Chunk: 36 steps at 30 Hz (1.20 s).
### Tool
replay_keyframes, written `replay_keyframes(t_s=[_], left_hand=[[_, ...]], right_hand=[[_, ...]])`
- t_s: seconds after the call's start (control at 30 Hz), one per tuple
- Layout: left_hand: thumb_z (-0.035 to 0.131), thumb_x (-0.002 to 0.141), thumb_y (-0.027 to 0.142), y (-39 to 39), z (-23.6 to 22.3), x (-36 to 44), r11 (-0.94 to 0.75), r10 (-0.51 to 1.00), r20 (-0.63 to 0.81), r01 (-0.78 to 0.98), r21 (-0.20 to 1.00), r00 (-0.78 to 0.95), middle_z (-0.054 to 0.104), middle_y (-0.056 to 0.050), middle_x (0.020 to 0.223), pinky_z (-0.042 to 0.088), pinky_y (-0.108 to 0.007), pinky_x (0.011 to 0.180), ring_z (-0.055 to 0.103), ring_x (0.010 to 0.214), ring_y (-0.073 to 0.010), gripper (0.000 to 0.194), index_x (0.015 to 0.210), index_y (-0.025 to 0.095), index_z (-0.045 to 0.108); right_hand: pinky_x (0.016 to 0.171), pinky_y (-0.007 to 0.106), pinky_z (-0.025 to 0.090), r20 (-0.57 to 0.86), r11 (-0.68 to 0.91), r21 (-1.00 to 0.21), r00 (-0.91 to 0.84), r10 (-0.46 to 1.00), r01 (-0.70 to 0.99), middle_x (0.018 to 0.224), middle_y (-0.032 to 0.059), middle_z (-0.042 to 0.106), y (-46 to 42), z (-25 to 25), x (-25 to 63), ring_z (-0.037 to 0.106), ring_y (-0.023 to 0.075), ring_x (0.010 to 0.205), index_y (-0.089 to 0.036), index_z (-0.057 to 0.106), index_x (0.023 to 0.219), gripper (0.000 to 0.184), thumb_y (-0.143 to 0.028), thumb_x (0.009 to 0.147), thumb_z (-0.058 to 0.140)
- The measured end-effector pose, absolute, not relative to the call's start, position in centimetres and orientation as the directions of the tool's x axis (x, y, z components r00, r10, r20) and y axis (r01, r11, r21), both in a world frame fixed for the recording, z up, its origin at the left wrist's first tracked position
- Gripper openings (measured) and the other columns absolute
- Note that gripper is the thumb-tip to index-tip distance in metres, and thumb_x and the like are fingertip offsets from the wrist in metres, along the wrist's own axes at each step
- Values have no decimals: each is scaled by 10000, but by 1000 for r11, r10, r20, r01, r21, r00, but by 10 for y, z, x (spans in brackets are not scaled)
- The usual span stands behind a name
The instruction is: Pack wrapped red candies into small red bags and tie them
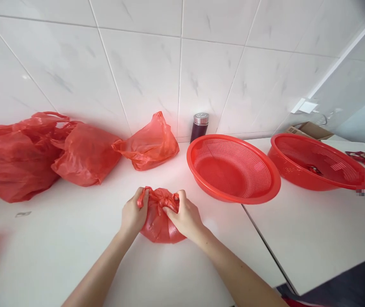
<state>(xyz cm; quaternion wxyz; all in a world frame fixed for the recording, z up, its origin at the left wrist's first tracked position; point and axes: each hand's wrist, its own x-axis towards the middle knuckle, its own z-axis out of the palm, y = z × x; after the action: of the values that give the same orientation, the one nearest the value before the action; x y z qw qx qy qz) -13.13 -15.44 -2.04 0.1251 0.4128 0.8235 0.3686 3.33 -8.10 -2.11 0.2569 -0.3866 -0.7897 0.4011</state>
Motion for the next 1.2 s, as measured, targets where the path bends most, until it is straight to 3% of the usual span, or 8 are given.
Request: replay_keyframes(t_s=[0.1, 0.2, 0.33, 0.47, 0.63, 0.8, 1.03, 1.2], left_hand=[[339, 909, 481, -144, -19, -142, 446, 801, 45, 645, 620, -597, 614, 2, 656, 366, -281, 579, 544, 591, -208, 292, 892, 283, 553], [361, 891, 465, -140, -12, -157, 470, 827, -17, 676, 567, -562, 658, -14, 724, 378, -288, 599, 581, 655, -227, 290, 911, 301, 599], [335, 898, 474, -140, -6, -171, 480, 850, -102, 678, 556, -517, 713, 1, 854, 434, -279, 649, 638, 773, -221, 362, 876, 305, 654], [367, 875, 539, -137, -14, -180, 490, 861, -163, 697, 524, -482, 729, -13, 843, 454, -277, 632, 659, 748, -219, 416, 836, 269, 681], [324, 891, 522, -124, -30, -179, 491, 861, -81, 779, 390, -502, 701, -61, 778, 369, -307, 587, 618, 700, -255, 438, 823, 256, 666], [304, 918, 501, -121, -43, -176, 437, 878, 56, 842, 316, -476, 695, -48, 807, 299, -301, 579, 589, 693, -240, 420, 846, 266, 644], [357, 923, 455, -126, -53, -179, 361, 883, 159, 856, 370, -441, 691, -35, 867, 331, -308, 601, 593, 763, -232, 358, 866, 259, 651], [350, 933, 431, -127, -49, -177, 262, 881, 210, 808, 528, -423, 690, -56, 999, 428, -334, 809, 594, 954, -243, 378, 901, 230, 668]], right_hand=[[656, 294, 467, 119, 363, -872, -577, 808, 328, 886, -12, 613, -73, -34, 34, 612, 179, 746, -269, 374, 935, 193, -284, 813, 524], [673, 266, 489, 159, 375, -888, -589, 792, 265, 893, -14, 615, -60, -44, 41, 619, 150, 761, -268, 369, 910, 144, -259, 838, 493], [614, 237, 487, 148, 420, -841, -603, 784, 340, 886, -12, 646, -45, -51, 50, 638, 142, 747, -267, 346, 883, 128, -262, 864, 472], [573, 233, 432, 179, 512, -744, -610, 772, 429, 876, -18, 671, -38, -59, 52, 631, 149, 713, -259, 373, 864, 108, -217, 856, 472], [540, 257, 312, 245, 600, -561, -578, 778, 570, 868, 37, 655, -35, -67, 49, 602, 191, 706, -226, 443, 889, 83, -168, 840, 477], [541, 262, 294, 278, 646, -442, -590, 758, 622, 871, 50, 647, -37, -72, 48, 601, 192, 729, -207, 474, 908, 138, -95, 831, 450], [556, 262, 339, 284, 651, -421, -589, 756, 632, 863, 31, 661, -39, -73, 50, 608, 183, 715, -216, 482, 922, 136, -112, 834, 478], [631, 258, 437, 280, 615, -520, -563, 778, 592, 906, 1, 674, -48, -58, 51, 635, 173, 795, -236, 465, 1005, 185, -308, 862, 556]])
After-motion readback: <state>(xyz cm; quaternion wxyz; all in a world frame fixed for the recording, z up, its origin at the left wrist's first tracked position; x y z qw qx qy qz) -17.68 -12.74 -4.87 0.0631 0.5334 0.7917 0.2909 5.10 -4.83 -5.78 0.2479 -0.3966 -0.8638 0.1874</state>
